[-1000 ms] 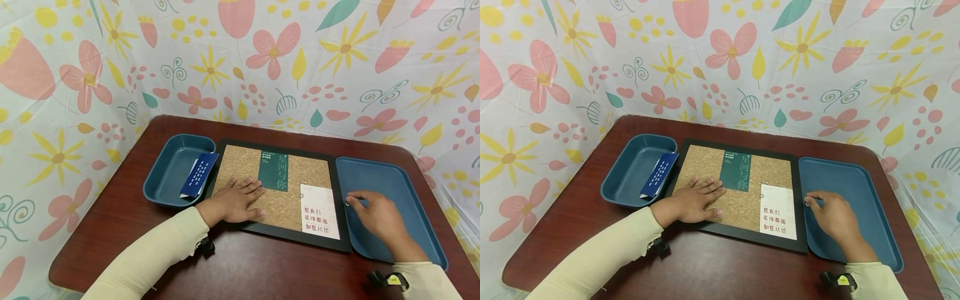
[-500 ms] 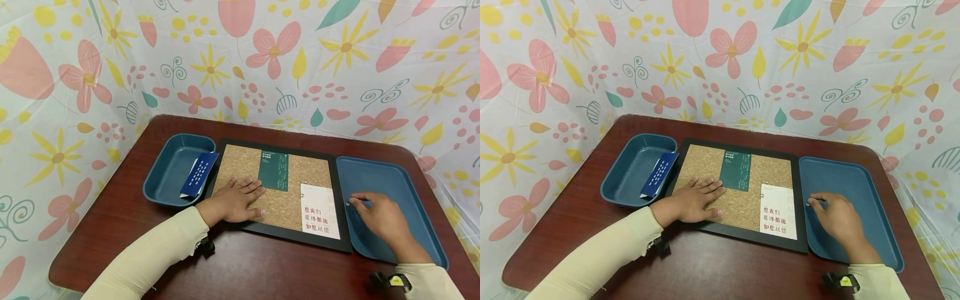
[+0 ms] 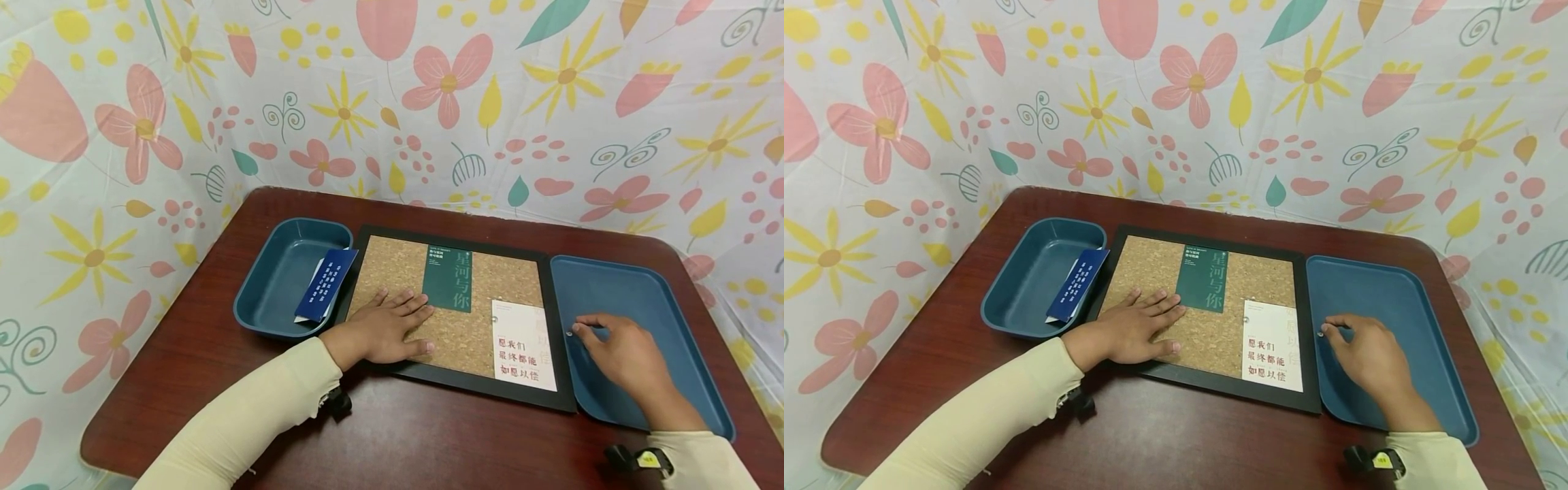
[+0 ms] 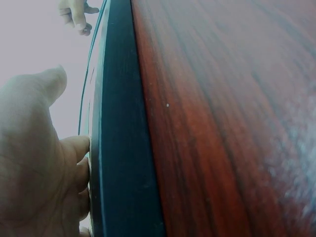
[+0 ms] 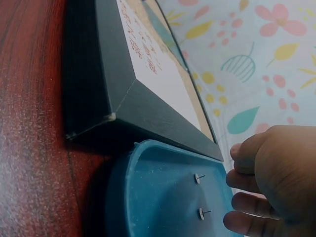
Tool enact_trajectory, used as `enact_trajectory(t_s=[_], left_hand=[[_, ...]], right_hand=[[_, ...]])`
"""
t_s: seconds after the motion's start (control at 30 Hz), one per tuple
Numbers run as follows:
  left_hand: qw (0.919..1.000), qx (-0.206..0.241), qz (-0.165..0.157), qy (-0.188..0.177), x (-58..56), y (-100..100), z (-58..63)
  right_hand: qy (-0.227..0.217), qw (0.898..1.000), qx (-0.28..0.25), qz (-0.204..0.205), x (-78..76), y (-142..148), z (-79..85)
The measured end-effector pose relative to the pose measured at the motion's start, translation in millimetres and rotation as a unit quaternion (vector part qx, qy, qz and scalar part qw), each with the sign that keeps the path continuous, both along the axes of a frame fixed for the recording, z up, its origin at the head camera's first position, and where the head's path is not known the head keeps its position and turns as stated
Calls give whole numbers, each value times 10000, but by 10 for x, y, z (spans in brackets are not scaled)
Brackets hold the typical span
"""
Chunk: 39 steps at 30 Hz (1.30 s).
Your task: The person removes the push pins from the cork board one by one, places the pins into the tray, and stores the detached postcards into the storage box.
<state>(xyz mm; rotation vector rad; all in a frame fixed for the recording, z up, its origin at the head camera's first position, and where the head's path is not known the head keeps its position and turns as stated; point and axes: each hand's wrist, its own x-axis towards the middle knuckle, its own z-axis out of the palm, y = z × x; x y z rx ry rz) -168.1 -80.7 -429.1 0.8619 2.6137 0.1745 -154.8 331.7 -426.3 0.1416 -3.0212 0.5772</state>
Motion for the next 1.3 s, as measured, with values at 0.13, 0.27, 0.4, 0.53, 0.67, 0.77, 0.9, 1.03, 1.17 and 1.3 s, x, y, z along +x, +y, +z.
enact_trajectory(t_s=[0.13,0.27,0.4,0.53,0.67,0.77,0.9,1.03,1.17,1.3], left_hand=[[10000,4,7,-3,-7,1,-15],[10000,-66,34,-59,-26,9,-44],[9999,-68,49,-88,-30,6,-47],[10000,8,35,-34,-8,0,-14],[10000,72,21,-10,6,-4,16],[10000,79,25,-28,8,-3,16],[10000,61,28,-43,7,-2,5],[10000,13,10,-22,-7,3,-9],[10000,-78,9,-14,-27,10,-42],[9999,-88,30,-40,-35,11,-62]], right_hand=[[-18,10000,-19,-7,-4,0,7],[-8,10000,-25,-16,-7,-3,4],[-22,10000,-38,-17,-6,-24,-9],[-22,10000,-79,15,2,-58,-15],[1,9999,-104,64,4,-91,-8],[3,9999,-113,87,0,-117,-4],[68,9999,-85,132,-8,-152,6],[100,9998,-80,150,-12,-200,14],[71,9998,-137,128,-13,-268,7],[107,9997,-179,157,-24,-339,-3]])
